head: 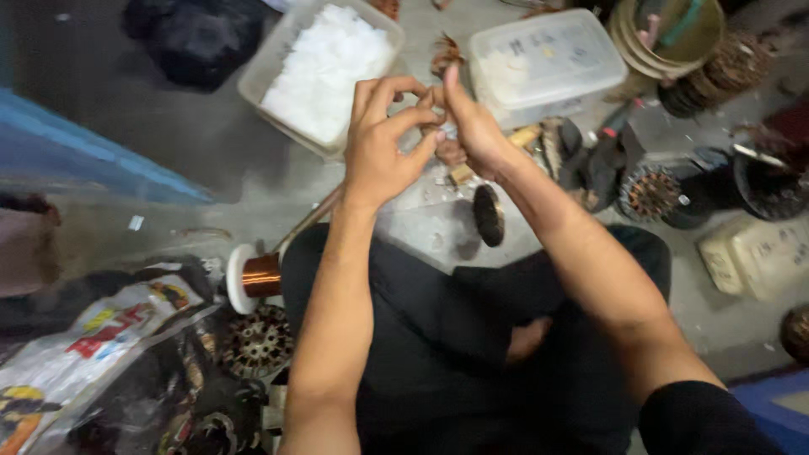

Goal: The person wipes a motor stator core with a cloth and then manually inserts white plastic insulating strips into the slots of the stator while sitting on the floor.

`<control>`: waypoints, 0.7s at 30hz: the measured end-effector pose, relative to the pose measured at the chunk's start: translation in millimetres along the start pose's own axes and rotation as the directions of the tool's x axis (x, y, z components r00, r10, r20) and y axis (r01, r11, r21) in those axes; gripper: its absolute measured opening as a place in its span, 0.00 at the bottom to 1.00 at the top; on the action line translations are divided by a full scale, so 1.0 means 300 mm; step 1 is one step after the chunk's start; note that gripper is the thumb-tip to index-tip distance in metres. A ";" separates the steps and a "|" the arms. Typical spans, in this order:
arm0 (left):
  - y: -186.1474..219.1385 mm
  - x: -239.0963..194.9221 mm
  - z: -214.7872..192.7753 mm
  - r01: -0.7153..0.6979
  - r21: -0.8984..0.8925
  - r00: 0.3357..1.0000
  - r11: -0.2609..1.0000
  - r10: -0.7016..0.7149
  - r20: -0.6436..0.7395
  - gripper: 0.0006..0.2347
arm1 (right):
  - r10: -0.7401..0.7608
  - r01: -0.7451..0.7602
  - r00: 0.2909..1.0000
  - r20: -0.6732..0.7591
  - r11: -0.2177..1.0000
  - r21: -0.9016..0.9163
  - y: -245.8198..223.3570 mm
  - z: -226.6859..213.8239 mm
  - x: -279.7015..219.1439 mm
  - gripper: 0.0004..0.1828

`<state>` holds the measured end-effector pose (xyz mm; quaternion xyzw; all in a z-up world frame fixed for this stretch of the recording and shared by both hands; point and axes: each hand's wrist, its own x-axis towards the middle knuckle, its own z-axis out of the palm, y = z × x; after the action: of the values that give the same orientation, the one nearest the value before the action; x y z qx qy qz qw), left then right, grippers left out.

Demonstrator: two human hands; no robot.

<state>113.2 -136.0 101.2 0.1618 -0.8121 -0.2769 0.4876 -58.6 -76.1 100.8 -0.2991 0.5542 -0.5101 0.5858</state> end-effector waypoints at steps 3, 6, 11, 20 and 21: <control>0.066 -0.015 0.086 -0.045 -0.040 0.988 0.998 0.051 0.143 0.06 | 0.052 -0.040 0.992 -0.114 0.993 0.109 0.072 -0.073 -0.107 0.31; 0.143 -0.037 0.179 -0.091 -0.021 0.974 0.996 0.093 0.206 0.05 | -0.040 0.033 0.999 0.023 0.972 0.231 0.141 -0.168 -0.220 0.30; 0.253 -0.089 0.313 -0.026 -0.125 0.985 0.992 0.046 0.164 0.06 | 0.179 -0.031 0.963 -0.202 0.818 0.575 0.249 -0.331 -0.353 0.24; 0.286 -0.322 0.527 0.504 -0.356 0.864 0.787 -0.465 0.194 0.03 | -0.271 0.237 0.962 -0.021 0.798 0.554 0.421 -0.508 -0.493 0.32; 0.265 -0.328 0.546 0.530 -0.369 0.848 0.764 -0.483 0.218 0.03 | -0.250 0.246 0.967 -0.053 0.854 0.459 0.427 -0.508 -0.499 0.22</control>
<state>16.0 27.2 19.6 0.2520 -0.6854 -0.5729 0.3721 -149.8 134.3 3.7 -0.2224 0.3710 -0.6970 0.5719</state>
